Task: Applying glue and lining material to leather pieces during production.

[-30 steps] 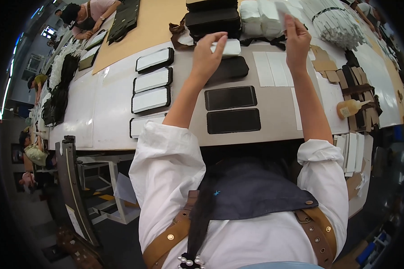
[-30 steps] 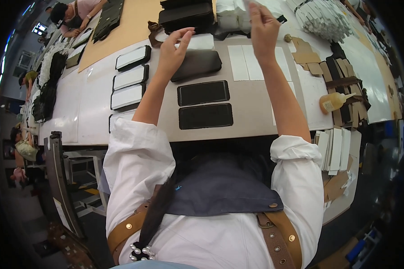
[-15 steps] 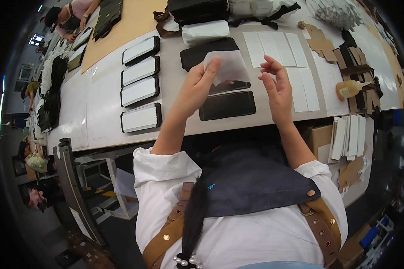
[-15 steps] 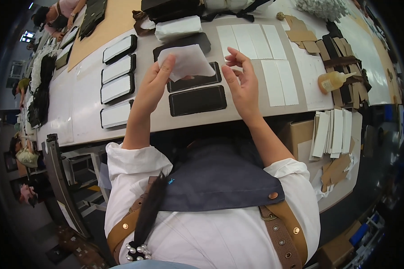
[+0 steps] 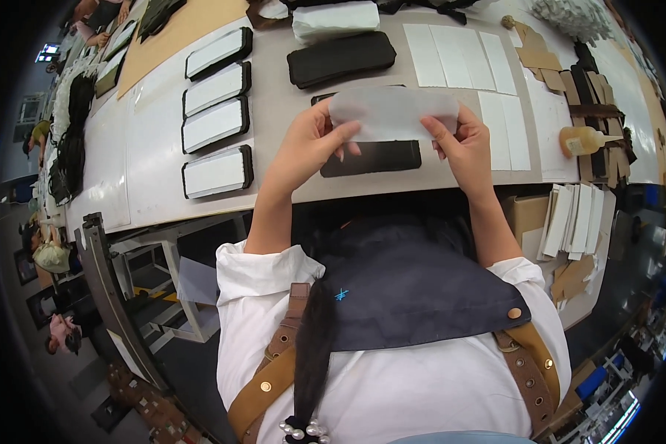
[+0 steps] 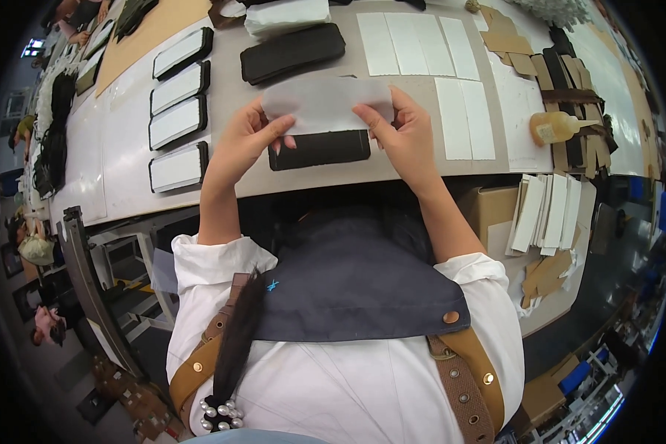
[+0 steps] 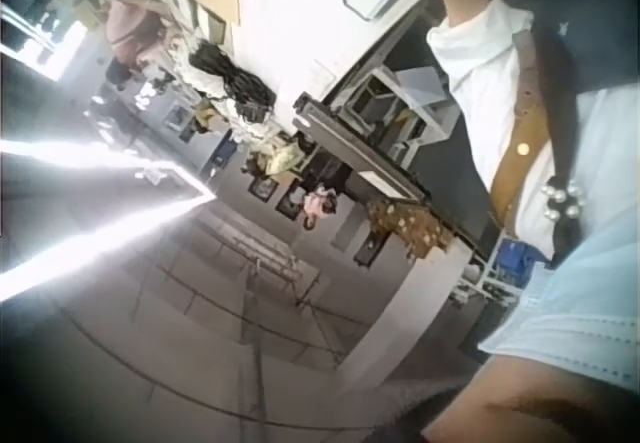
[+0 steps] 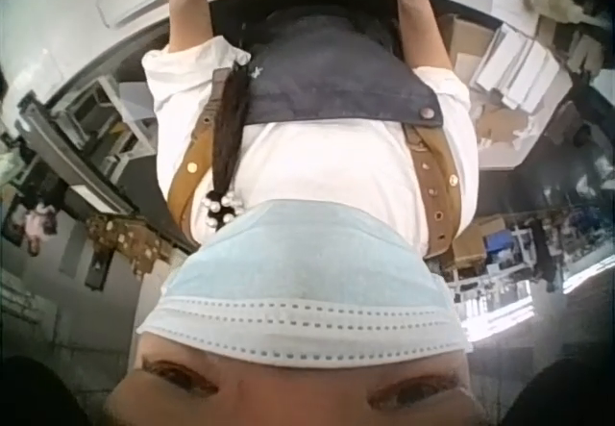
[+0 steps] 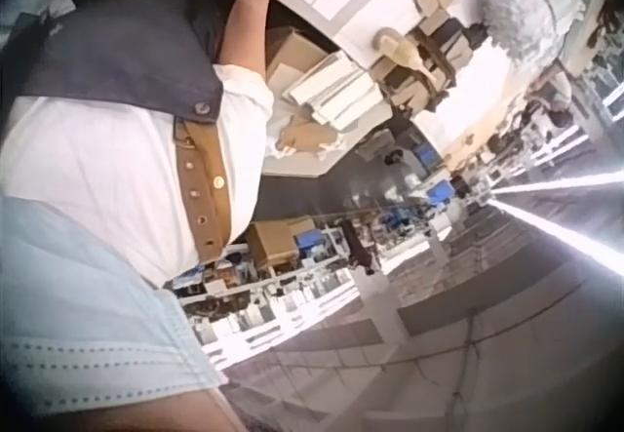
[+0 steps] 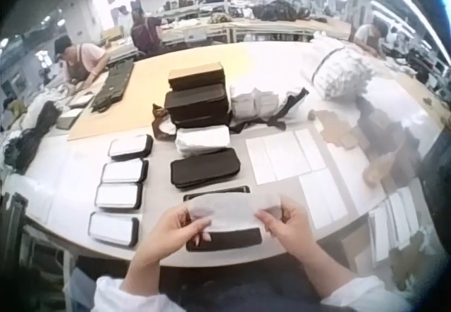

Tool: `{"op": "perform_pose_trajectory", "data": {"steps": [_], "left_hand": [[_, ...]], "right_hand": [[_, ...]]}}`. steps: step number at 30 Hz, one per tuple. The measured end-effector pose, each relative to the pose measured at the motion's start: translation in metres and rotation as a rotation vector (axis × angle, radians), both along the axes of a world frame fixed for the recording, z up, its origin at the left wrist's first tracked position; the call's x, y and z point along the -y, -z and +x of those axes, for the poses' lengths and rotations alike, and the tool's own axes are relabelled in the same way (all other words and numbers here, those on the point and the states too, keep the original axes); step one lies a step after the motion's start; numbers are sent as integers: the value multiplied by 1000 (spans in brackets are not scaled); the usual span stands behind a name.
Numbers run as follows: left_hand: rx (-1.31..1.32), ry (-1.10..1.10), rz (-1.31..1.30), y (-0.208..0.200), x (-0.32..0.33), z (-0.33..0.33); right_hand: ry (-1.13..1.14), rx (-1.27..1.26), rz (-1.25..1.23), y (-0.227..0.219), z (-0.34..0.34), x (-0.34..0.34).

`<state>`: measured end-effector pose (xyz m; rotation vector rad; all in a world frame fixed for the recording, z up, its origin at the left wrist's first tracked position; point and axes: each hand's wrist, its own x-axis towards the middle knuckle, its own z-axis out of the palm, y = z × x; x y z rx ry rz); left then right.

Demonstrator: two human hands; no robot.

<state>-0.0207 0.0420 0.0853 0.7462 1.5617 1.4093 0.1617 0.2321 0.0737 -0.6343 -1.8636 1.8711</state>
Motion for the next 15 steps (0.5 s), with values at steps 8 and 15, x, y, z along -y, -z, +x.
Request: {"op": "perform_pose_trajectory", "data": {"steps": [8, 15], "left_hand": [[-197, -280, -6, 40, 24, 20], [-779, -357, -206, 67, 54, 34]], "right_hand": [[-57, 73, 197, 40, 9, 4], [-52, 99, 753, 66, 15, 12]]}}
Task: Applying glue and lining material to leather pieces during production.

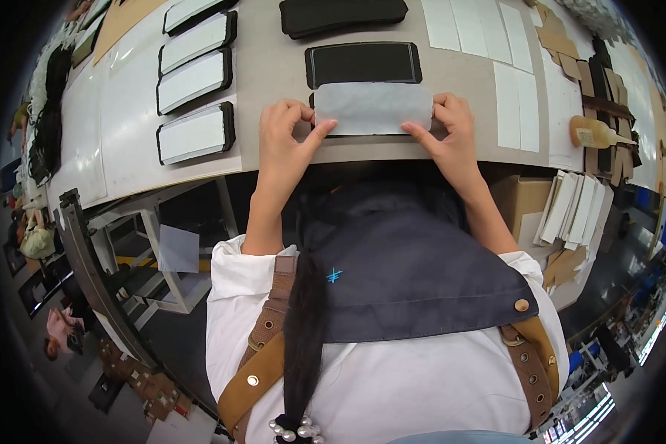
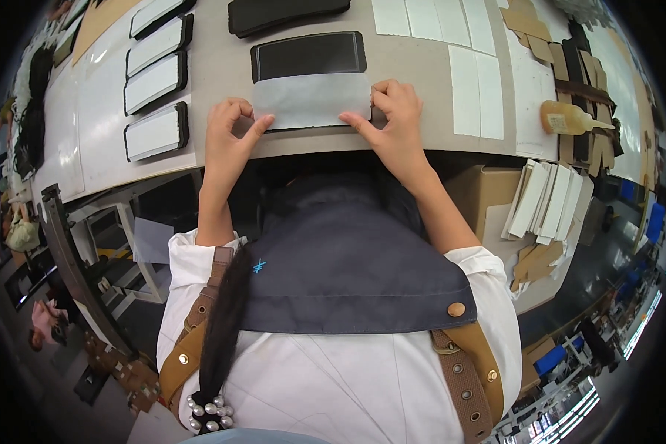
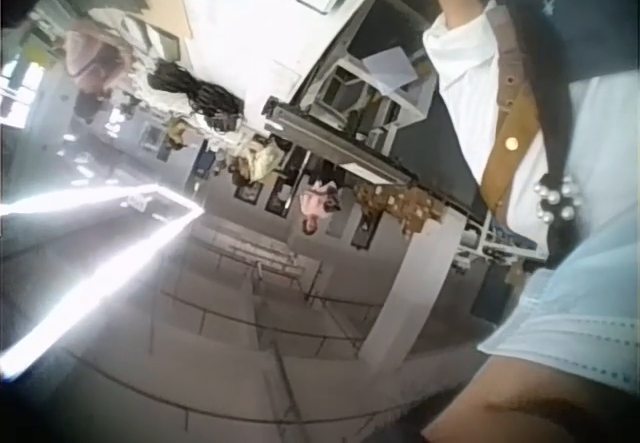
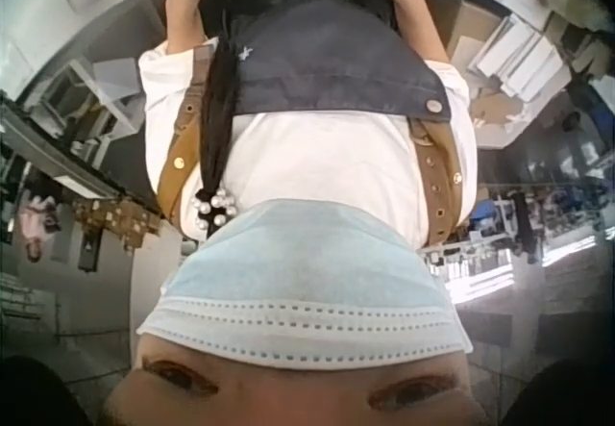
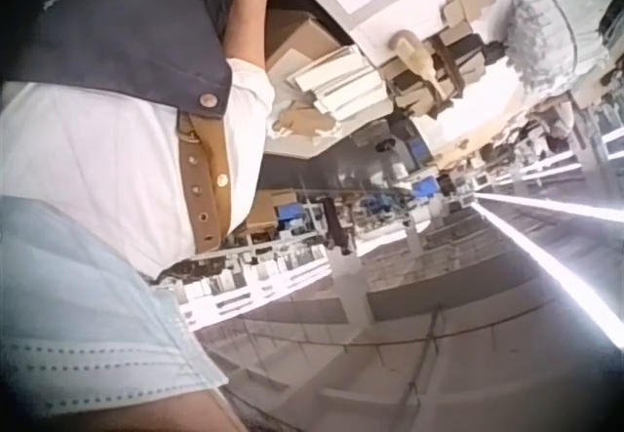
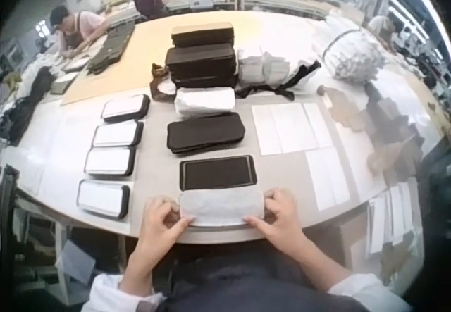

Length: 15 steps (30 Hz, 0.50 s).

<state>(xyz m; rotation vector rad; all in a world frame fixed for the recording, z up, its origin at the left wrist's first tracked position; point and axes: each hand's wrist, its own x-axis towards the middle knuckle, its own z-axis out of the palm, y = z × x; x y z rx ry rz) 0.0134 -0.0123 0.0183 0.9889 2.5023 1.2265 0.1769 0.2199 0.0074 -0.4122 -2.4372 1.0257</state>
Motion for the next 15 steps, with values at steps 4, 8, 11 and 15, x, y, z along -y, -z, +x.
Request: {"op": "perform_pose_trajectory", "data": {"steps": [4, 8, 11, 15], "left_hand": [[-125, -26, -41, 7, 4, 3], [-149, -34, -50, 9, 3, 4], [-183, -31, -57, 10, 3, 4], [-207, -34, -74, 9, 1, 5]], "right_hand": [[1, 37, 55, 3, 0, 5], [2, 56, 119, 4, -2, 6], [-2, 41, 150, 5, -3, 7], [7, 56, 147, 5, -2, 7]]}}
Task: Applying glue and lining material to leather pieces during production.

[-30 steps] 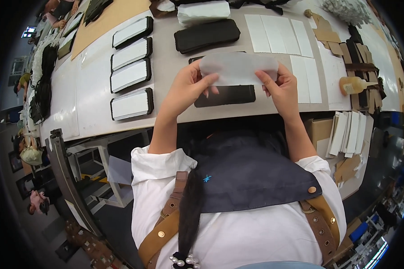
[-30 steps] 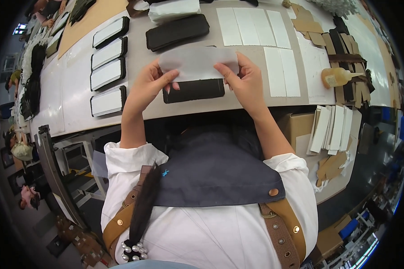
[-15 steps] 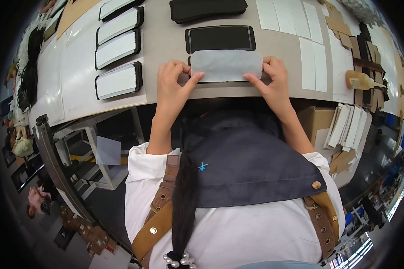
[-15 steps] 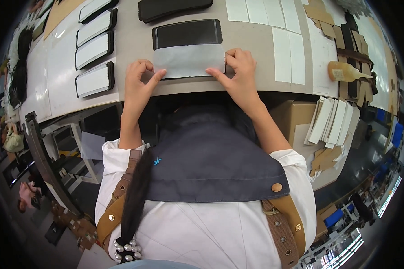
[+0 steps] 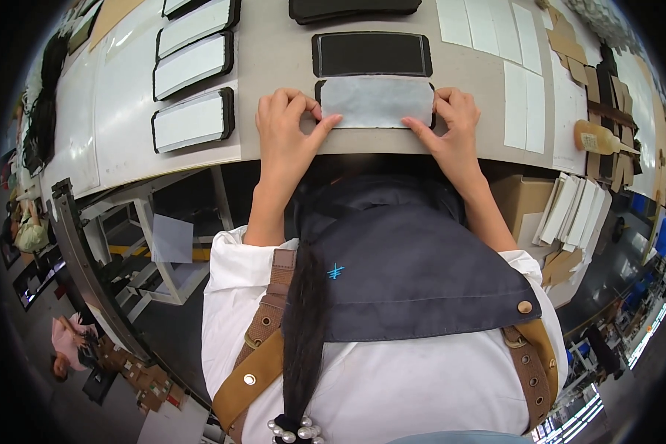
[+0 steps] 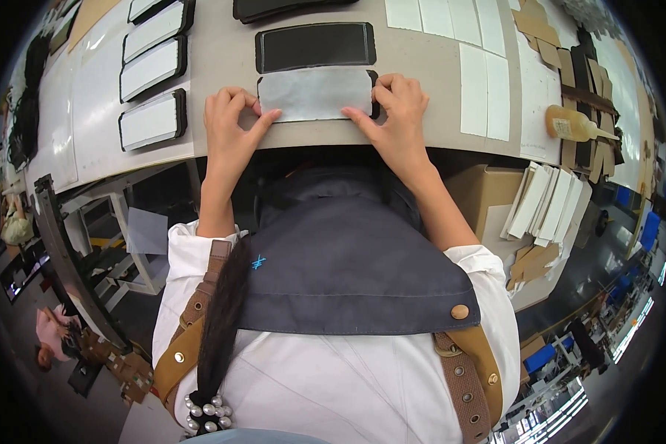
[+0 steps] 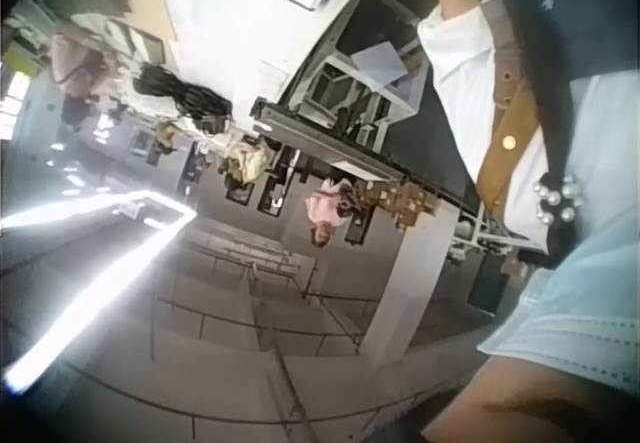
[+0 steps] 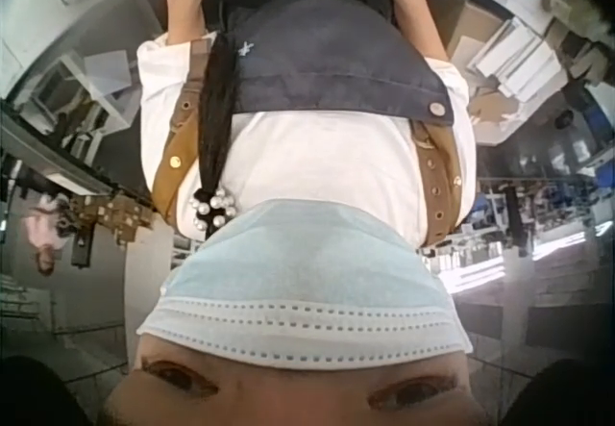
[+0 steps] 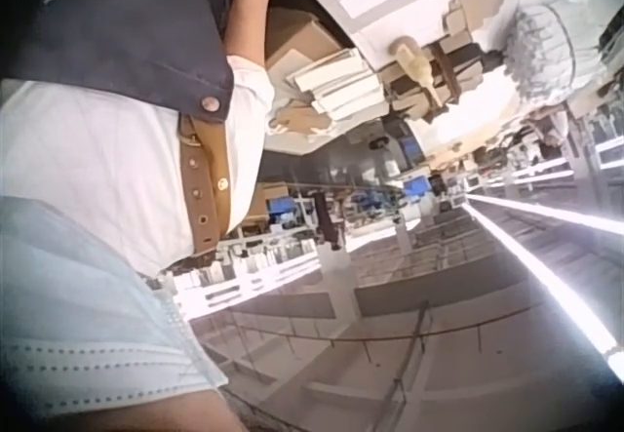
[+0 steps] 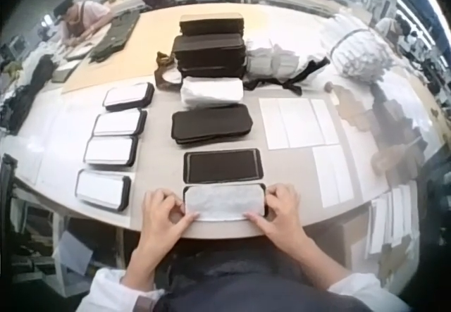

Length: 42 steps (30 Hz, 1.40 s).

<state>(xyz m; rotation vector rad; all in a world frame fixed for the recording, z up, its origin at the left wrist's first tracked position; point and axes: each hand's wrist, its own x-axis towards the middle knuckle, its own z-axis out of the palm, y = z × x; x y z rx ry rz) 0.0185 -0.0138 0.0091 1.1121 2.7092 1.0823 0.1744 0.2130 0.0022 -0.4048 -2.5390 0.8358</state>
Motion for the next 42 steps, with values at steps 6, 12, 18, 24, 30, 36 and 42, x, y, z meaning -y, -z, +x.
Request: {"op": "perform_pose_trajectory", "data": {"steps": [6, 12, 18, 24, 30, 36, 42], "left_hand": [[-10, -4, -11, 2, 0, 1], [-8, -6, -23, 3, 0, 2], [-20, -4, -35, 0, 0, 2], [-27, -42, -33, -2, -5, 1], [-40, -83, -61, -3, -8, 2], [-69, -94, -72, -1, -10, 3], [-45, -100, -77, -5, -10, 2]], "right_hand": [[3, 3, 11, -1, 0, 0], [7, -1, 10, -2, 0, 1], [12, 1, 24, -3, -1, 2], [75, -16, -54, -4, -5, -1], [85, -9, -4, -4, -8, 1], [83, -29, 8, -4, -9, 0], [84, 14, 2, -3, -9, 0]]}}
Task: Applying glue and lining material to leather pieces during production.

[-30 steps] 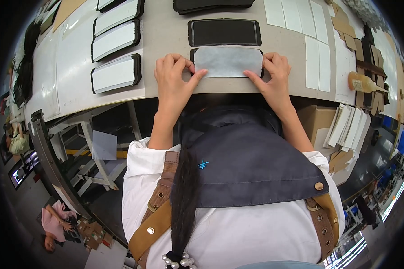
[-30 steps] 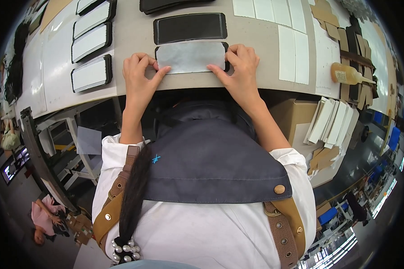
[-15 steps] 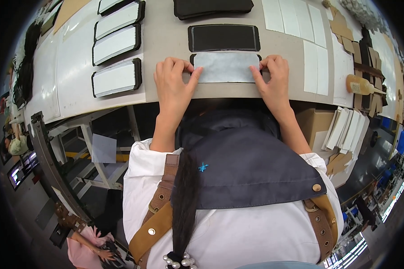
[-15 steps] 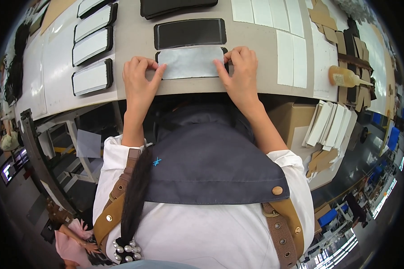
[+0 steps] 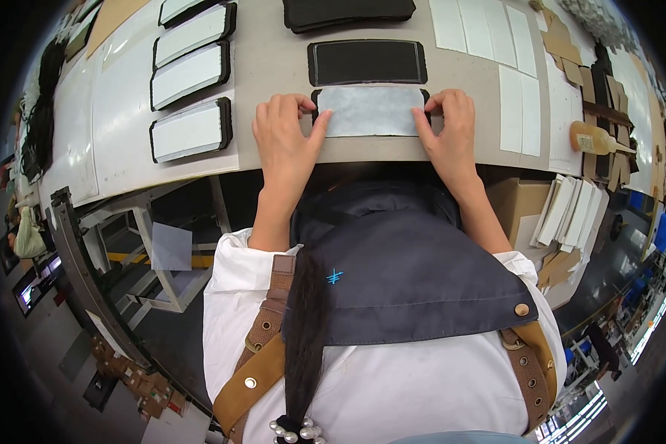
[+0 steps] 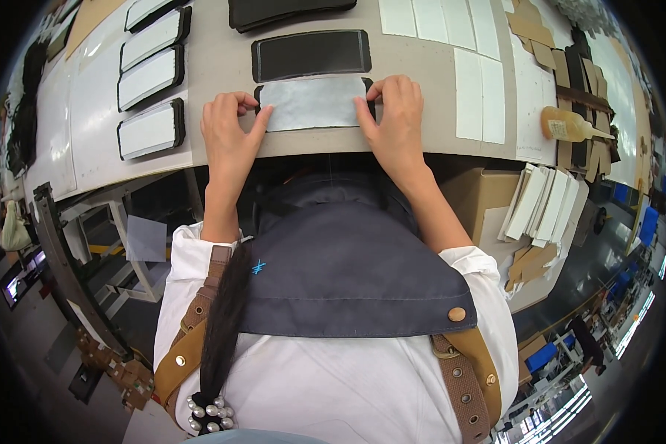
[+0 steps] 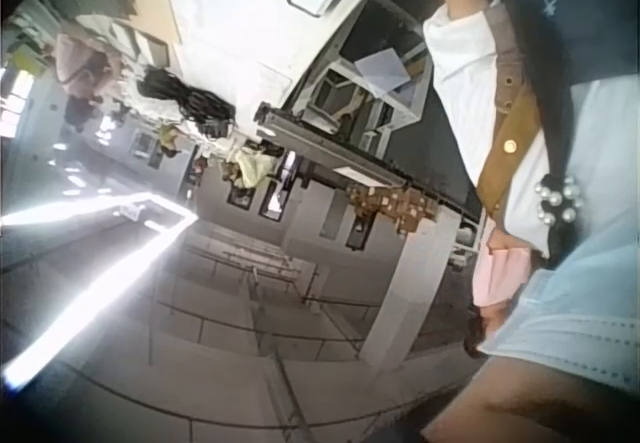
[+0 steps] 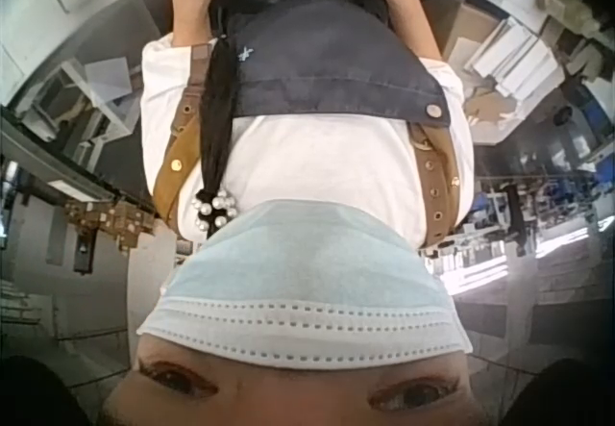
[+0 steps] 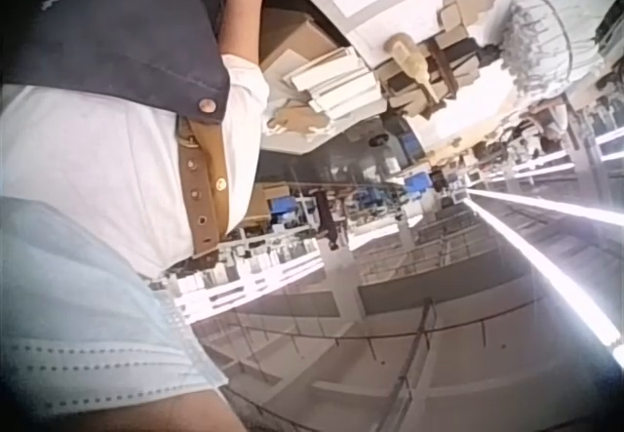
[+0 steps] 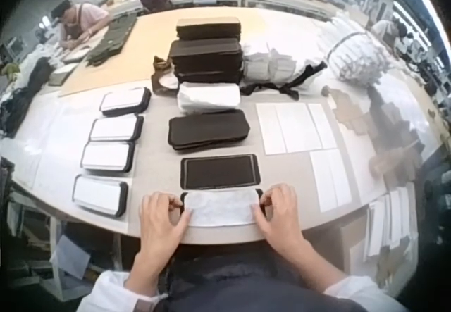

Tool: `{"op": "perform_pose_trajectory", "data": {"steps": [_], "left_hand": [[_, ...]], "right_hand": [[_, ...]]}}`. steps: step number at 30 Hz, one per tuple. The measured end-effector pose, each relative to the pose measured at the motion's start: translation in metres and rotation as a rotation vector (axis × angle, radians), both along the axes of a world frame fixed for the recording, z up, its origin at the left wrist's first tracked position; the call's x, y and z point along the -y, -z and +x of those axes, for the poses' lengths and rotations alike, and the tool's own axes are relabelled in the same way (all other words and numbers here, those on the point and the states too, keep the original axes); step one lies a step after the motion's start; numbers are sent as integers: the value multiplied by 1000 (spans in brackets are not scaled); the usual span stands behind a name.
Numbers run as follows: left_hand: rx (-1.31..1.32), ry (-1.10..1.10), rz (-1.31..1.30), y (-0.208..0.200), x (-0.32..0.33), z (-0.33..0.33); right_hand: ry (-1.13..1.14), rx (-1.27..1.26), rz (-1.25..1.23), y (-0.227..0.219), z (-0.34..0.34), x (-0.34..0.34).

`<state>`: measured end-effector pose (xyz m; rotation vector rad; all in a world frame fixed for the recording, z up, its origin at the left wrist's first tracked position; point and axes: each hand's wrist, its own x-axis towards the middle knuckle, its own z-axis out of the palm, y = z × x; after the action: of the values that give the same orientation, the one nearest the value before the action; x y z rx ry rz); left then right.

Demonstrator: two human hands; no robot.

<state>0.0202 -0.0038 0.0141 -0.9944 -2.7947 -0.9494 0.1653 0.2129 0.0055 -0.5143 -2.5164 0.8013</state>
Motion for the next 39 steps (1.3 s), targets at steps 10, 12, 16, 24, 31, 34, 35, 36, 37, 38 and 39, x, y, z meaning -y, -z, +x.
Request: {"op": "perform_pose_trajectory", "data": {"steps": [10, 12, 16, 24, 31, 34, 35, 36, 37, 38, 39], "left_hand": [[-91, 385, 111, 4, -19, 18], [-94, 445, -2, 8, -19, 22], [-134, 475, -282, 7, -3, 22], [-190, 202, -301, 7, 21, -6], [-421, 186, 7, -13, -64, -96], [-452, 140, 10, -5, -85, -127], [-425, 124, 2, -4, -97, -136], [-392, 97, -14, 0, -102, -144], [-394, 91, -3, 1, -106, -150], [-406, 92, -1, 2, -109, -155], [-397, 80, -12, 4, -112, -158]], "right_hand": [[-180, 21, 184, -11, -1, 30], [-322, 286, 288, -10, -2, 38], [-330, 395, 306, -16, 9, 32], [-175, 246, 343, -21, 3, -15], [-268, -329, 248, -41, -174, -60], [-230, -414, 670, -24, -231, -57], [-280, -295, 510, -15, -248, -70], [-276, -307, 514, -9, -258, -72], [-264, -349, 536, -7, -265, -72], [-250, -391, 558, -4, -272, -73], [-255, -450, 504, -2, -275, -73]]}}
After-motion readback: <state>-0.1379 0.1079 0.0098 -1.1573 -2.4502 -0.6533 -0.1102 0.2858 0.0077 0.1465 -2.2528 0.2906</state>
